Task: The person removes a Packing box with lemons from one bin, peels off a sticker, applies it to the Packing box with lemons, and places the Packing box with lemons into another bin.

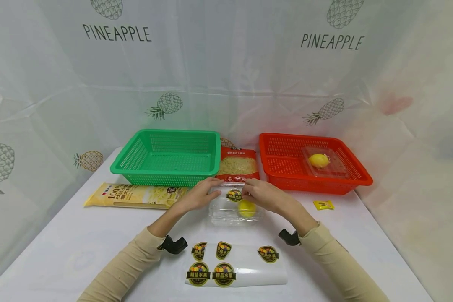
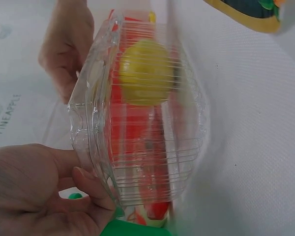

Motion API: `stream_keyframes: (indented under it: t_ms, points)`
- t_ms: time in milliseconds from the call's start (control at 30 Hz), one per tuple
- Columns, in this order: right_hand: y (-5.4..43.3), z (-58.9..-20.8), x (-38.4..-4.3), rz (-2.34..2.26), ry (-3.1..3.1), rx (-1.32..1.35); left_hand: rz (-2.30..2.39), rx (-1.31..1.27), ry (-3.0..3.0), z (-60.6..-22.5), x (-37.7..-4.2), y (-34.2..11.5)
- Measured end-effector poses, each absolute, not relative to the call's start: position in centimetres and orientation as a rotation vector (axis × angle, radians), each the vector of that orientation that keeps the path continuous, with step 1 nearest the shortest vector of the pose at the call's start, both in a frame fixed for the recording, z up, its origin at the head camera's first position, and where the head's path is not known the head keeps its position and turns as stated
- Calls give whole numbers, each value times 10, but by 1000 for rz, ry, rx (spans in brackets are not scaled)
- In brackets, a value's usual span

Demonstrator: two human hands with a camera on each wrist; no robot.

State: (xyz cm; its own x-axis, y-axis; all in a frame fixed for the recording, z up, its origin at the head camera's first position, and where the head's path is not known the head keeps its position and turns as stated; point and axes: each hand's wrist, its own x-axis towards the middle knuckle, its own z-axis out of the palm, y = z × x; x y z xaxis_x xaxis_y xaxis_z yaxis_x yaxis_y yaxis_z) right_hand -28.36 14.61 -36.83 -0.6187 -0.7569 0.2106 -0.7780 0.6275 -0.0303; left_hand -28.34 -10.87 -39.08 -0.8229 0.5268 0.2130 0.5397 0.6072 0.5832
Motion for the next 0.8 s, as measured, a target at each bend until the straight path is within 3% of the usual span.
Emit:
stream_keyframes:
  t_ms: [367,800]
  points:
    - [147,-363,-283,138,-2565,1405,-1024,-911,-2800,-390,-281,-108]
    - [144,-371,-281,-119,-2440,1380,-1027,-901,-2802,-390,-280,-108]
